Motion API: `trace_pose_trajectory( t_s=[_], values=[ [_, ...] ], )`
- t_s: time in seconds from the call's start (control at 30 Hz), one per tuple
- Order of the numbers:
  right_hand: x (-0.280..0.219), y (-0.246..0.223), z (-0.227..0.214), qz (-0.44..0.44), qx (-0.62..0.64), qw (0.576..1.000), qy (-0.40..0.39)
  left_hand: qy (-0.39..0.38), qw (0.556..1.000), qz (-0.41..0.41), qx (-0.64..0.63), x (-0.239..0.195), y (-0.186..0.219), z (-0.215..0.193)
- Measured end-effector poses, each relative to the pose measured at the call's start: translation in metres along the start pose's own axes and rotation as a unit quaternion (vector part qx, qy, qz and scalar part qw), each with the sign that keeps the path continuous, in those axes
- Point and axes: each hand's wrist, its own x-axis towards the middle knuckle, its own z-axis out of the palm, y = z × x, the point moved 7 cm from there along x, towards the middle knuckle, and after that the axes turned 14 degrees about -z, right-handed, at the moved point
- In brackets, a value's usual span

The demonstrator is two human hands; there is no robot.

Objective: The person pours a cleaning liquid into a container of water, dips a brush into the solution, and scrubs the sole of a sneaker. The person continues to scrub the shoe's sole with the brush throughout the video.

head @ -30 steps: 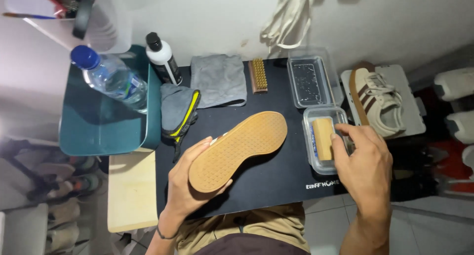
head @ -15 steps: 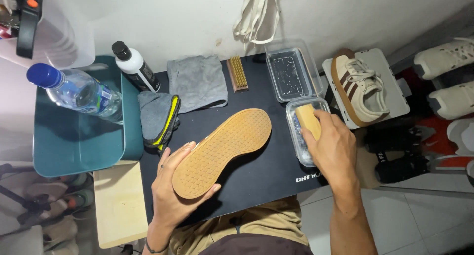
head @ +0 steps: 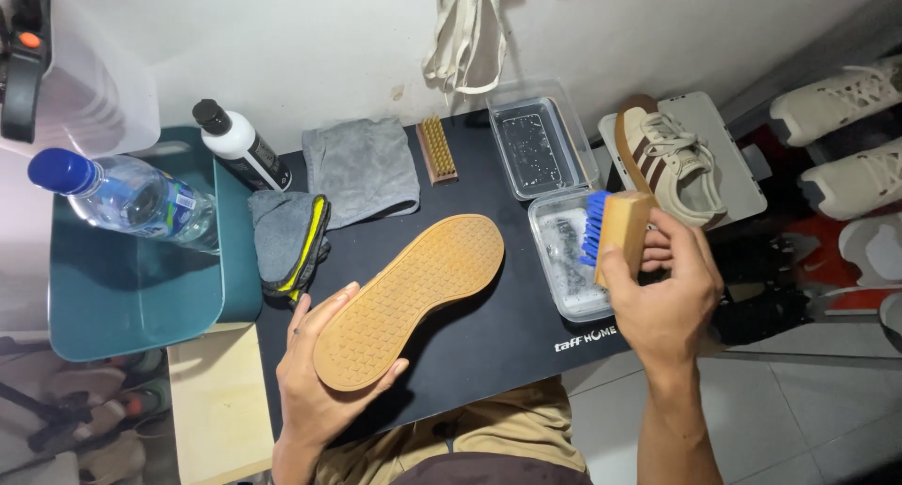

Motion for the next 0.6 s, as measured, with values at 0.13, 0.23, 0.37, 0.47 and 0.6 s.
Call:
trace_pose_trajectory(
  t_s=[0.13, 0.23, 0.37, 0.47, 0.6],
  values=[
    [-0.013, -0.001, 0.001, -0.046, -0.036, 0.995, 0.083, 0.001, 1.000, -0.001, -0.006, -0.001, 0.000, 0.000],
    [-0.018, 0.019, 0.029, 0.035, -0.062, 0.992, -0.101, 0.004, 1.000, 0.002, -0.007, -0.001, 0.000, -0.002],
    [-0.013, 0.001, 0.010, -0.034, -0.021, 0.999, 0.014, 0.008, 1.000, 0.006, 0.000, -0.002, 0.001, -0.002],
    [-0.017, -0.002, 0.006, -0.084, 0.026, 0.991, 0.099, 0.007, 1.000, 0.009, -0.004, 0.000, 0.002, -0.002],
    [-0.018, 0.009, 0.022, -0.012, -0.025, 0.998, -0.061, 0.002, 1.000, 0.004, -0.009, -0.001, 0.002, -0.003]
  ],
)
